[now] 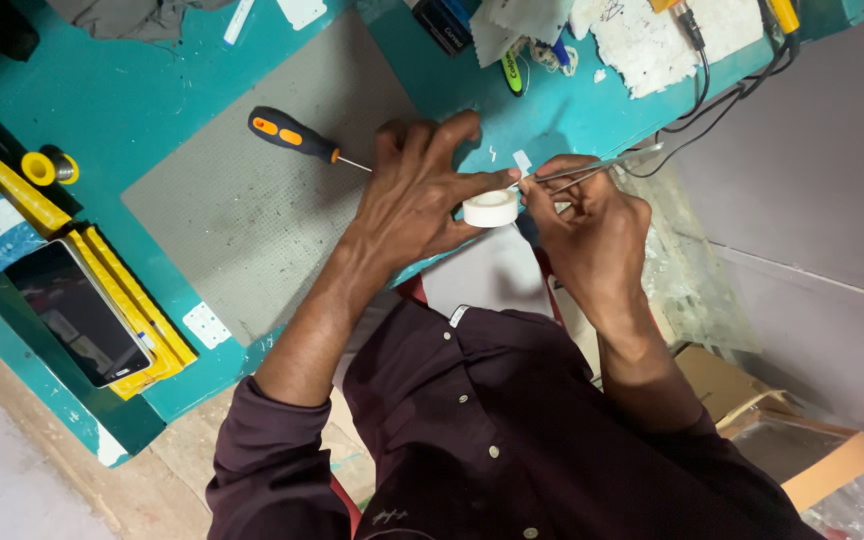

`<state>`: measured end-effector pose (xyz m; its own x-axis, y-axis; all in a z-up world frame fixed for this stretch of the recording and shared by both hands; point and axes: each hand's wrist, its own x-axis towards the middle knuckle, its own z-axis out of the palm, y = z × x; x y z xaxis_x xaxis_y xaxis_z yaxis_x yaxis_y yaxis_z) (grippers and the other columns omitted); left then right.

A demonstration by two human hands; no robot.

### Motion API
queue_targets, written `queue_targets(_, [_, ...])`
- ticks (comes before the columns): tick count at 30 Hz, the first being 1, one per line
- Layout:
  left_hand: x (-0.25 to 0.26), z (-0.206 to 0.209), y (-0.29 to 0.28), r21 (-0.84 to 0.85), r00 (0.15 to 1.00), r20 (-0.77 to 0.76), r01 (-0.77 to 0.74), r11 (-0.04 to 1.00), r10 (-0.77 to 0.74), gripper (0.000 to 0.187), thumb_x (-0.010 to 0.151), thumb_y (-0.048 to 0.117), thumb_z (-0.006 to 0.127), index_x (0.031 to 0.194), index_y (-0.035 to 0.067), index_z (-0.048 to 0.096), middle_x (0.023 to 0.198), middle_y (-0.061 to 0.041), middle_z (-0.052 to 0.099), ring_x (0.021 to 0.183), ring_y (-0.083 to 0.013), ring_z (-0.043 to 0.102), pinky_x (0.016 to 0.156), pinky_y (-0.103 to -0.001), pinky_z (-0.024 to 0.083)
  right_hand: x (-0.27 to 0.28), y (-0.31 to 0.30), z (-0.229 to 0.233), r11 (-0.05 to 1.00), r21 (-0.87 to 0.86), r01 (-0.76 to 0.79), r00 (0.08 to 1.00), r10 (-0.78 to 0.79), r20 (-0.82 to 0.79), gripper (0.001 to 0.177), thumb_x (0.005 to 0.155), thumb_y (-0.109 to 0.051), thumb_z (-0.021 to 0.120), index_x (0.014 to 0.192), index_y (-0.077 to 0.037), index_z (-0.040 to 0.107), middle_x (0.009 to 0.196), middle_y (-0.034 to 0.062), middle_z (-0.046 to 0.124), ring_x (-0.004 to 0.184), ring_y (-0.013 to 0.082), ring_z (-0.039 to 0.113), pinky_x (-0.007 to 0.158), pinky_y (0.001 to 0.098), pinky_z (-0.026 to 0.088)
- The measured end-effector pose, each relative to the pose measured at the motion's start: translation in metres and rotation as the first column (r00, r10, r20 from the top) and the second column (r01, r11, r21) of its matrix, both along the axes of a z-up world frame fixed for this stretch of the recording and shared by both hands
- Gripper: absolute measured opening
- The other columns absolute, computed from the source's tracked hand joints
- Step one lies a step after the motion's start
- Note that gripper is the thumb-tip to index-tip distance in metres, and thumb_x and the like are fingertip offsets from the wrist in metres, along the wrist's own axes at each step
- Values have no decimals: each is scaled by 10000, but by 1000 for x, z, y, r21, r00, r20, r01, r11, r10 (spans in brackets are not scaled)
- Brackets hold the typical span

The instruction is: The person handles a roll of white tape, peeling and folding a small piece. They then pick up a black mobile phone casing and use a metal spudger tool to pry and scrape along the edges and internal frame of the casing.

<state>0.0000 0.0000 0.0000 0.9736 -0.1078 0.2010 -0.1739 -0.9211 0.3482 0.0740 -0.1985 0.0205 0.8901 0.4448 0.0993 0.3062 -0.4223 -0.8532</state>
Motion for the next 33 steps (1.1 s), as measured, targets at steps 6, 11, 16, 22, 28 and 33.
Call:
queue_targets(6, [1,-2,1,27,1000,0,0,1000,0,410,888,560,805,1232,337,783,1365,-35,490,1174,-265,516,1048,-544,370,4,5,6,998,-64,-5,999,8,50,233,934,-54,870,1049,42,690,909,126,786,652,110,693,562,240,539])
queue_targets(11, [1,-1,0,5,1000,7,6,1000,-6,451,832,537,833,1232,333,780,1355,-39,489,1173,-257,517,1046,-544,360,4,2,8,999,-2,-36,999,36,-14,206,954,-30,826,1083,39,682,941,113,789,690,97,708,567,228,540])
queue_targets(16, [1,6,0,-21,999,-46,3,1000,-4,484,804,483,879,1256,344,774,1351,-27,489,1178,-238,513,1032,-528,362,2,-2,6,1000,-5,-17,998,16,-53,189,945,-3,805,1095,28,695,902,102,788,720,98,741,594,220,559])
queue_targets(22, [2,11,-1,-16,998,-56,-3,1000,2,514,757,425,901,1250,358,775,1337,-23,487,1173,-244,506,1016,-523,367,-1,-5,5,999,38,-11,997,14,-79,184,953,-8,799,1096,29,689,901,97,786,724,98,746,602,223,558])
queue_targets(28, [3,9,-3,-15,998,-63,-6,1000,5,525,738,431,898,1242,361,771,1329,-28,493,1163,-246,508,1009,-536,366,-4,-10,7,1000,-9,4,995,-5,-104,193,961,-42,817,1089,23,689,854,91,770,677,97,707,586,222,533])
queue_targets(33, [3,10,-1,-26,997,-78,-15,1000,13,515,769,416,906,1260,369,759,1315,-32,511,1152,-245,518,1011,-536,362,-5,-17,8,999,-4,37,959,-37,-283,196,947,-76,806,1093,5,703,813,71,776,641,86,721,522,213,528])
